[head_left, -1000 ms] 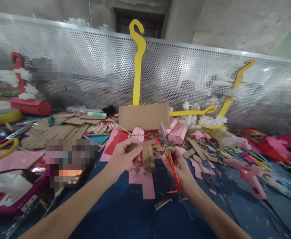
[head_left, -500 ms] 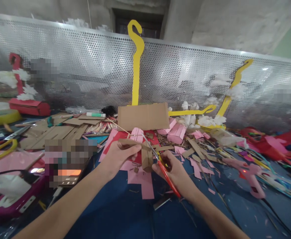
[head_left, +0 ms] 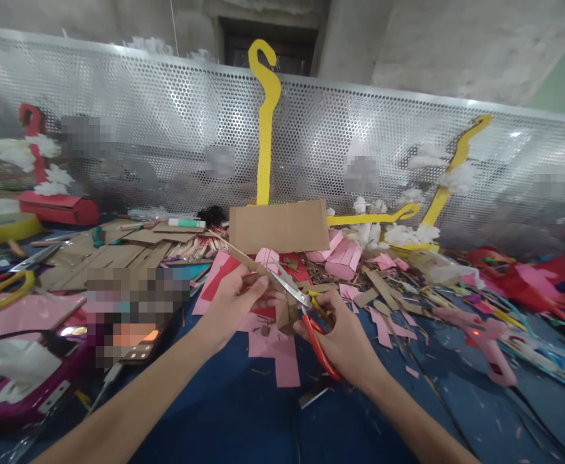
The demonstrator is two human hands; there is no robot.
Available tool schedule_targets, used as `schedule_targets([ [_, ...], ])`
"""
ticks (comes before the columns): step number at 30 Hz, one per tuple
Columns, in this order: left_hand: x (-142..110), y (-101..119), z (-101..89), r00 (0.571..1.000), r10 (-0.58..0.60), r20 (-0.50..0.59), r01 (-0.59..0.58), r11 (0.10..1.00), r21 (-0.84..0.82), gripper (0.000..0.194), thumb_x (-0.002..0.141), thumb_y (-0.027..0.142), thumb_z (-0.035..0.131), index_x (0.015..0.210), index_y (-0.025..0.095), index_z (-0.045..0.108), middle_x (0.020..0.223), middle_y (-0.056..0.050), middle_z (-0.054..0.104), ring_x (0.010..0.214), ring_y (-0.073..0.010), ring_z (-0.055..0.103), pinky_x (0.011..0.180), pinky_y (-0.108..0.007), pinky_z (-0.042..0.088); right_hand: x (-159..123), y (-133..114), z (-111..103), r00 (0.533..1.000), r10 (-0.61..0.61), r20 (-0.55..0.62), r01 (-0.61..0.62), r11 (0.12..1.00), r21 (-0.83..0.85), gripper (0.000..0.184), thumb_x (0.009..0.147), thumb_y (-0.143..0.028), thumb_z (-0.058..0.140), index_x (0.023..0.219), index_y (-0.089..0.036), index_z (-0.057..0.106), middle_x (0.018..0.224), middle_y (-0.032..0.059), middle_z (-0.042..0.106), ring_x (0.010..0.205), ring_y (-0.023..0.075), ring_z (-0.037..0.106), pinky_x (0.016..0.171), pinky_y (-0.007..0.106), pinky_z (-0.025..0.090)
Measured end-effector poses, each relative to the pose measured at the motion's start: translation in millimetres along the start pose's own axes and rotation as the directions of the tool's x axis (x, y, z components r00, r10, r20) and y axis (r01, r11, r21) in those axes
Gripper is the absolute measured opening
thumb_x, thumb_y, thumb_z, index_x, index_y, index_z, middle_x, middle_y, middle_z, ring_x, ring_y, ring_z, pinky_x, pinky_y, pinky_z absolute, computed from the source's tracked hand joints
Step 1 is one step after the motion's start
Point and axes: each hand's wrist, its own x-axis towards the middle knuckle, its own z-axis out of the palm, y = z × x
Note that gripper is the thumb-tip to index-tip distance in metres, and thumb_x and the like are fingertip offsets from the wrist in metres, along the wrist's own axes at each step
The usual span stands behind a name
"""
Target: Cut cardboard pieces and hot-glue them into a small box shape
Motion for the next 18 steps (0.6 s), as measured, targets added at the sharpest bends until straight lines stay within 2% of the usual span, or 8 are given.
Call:
schedule_targets([
  [4,2.7,1.8,-3.1,0.996,0.07,-0.049,-0.069,0.998,0.012,0.026,0.085,0.031,0.078,0.104,0.016,0.068,0.097,-0.006,0.075,0.083,-0.0168,0.072,0.082,-0.032,0.062,0.5,0.3,0.0,0.996,-0.051,-0.067,0.044,0.995,-0.091,0.041,0.07,-0.032,0.082,0.095,-0.024,0.051,0.091,0.0036,0.068,0.082,0.0246,0.065,0.074,0.036,0.051],
  [8,2.4,4.2,-2.6,0.995,0.08,-0.057,-0.077,0.995,0.066,0.016,0.084,0.029,0.077,0.093,0.015,0.072,0.088,-0.005,0.075,0.077,-0.0149,0.07,0.08,-0.03,0.061,-0.1,2.6,0.2,0.992,-0.097,-0.086,0.084,0.986,-0.144,0.041,0.07,-0.03,0.082,0.097,-0.024,0.052,0.091,0.0043,0.069,0.081,0.0253,0.066,0.073,0.036,0.051],
  [13,1.6,5.0,-1.3,0.995,0.089,-0.046,-0.085,0.991,0.1,0.01,0.083,0.025,0.077,0.086,0.017,0.072,0.086,-0.004,0.075,0.078,-0.0157,0.07,0.083,-0.032,0.06,-2.3,0.5,0.4,0.993,-0.093,-0.073,0.083,0.988,-0.134,0.039,0.072,-0.032,0.08,0.098,-0.024,0.052,0.094,0.0063,0.071,0.083,0.0263,0.067,0.074,0.037,0.052],
  [18,2.2,3.2,-2.5,0.993,0.117,-0.032,-0.112,0.985,0.131,0.011,0.084,0.025,0.075,0.091,0.017,0.073,0.09,-0.006,0.076,0.082,-0.0178,0.071,0.085,-0.034,0.059,-2.4,-1.7,1.7,0.994,-0.074,-0.085,0.062,0.989,-0.134,0.042,0.071,-0.038,0.081,0.096,-0.024,0.051,0.091,0.0063,0.071,0.08,0.0269,0.067,0.07,0.038,0.052],
])
